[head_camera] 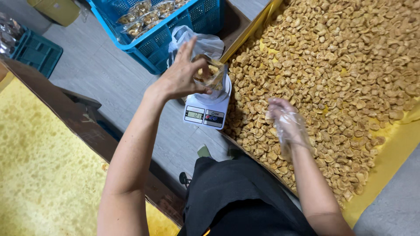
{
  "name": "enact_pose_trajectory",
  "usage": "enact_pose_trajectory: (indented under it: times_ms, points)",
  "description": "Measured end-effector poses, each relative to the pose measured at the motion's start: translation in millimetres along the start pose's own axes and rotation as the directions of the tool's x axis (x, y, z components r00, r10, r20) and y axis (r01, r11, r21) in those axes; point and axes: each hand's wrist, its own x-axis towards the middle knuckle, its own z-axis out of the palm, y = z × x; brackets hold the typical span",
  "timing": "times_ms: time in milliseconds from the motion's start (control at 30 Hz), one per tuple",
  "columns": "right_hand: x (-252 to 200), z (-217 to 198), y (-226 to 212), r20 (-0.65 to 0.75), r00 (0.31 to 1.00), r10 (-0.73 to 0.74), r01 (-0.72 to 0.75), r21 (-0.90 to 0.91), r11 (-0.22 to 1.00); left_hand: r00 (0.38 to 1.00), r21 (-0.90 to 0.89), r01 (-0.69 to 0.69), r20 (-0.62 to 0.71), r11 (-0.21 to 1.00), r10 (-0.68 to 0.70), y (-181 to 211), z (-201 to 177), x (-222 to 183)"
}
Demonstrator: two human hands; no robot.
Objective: The person spreads dried fruit pieces on a large yellow tray, then scoops them into clear plastic bags, weighs each bag on a digital scale, and places the sealed bags into a blue basket. The process is repeated multiple times.
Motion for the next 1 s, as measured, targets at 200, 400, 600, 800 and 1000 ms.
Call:
enact_pose_trajectory:
  times_ms: [200, 400, 600, 800, 1000]
  points:
    - [-4, 35, 9, 0.297, 0.946, 0.126, -0.13, -0.008, 0.992, 0.982, -0.309, 0.002, -0.178, 0.951, -0.06, -21, 18, 21]
    - [30, 67, 9, 0.395, 0.894, -0.212, -0.078, 0.604, 0.793, 0.916, -0.554, -0.281, -0.4, 0.783, 0.046, -29, -31, 37]
    - [23, 68, 3, 0.409, 0.841, -0.355, -0.17, 0.822, 0.544, 0.897, -0.766, -0.413, -0.436, 0.493, 0.074, 2, -54, 45]
    - [25, 67, 20, 0.453, 0.858, -0.24, -0.329, 0.845, 0.421, 0.96, -0.393, -0.14, -0.279, 0.909, 0.027, 46, -68, 25]
    - [-4, 48, 13, 0.798, 0.566, -0.208, -0.615, 0.24, -0.751, 0.938, -0.207, -0.258, -0.288, 0.944, 0.193, 81, -78, 10]
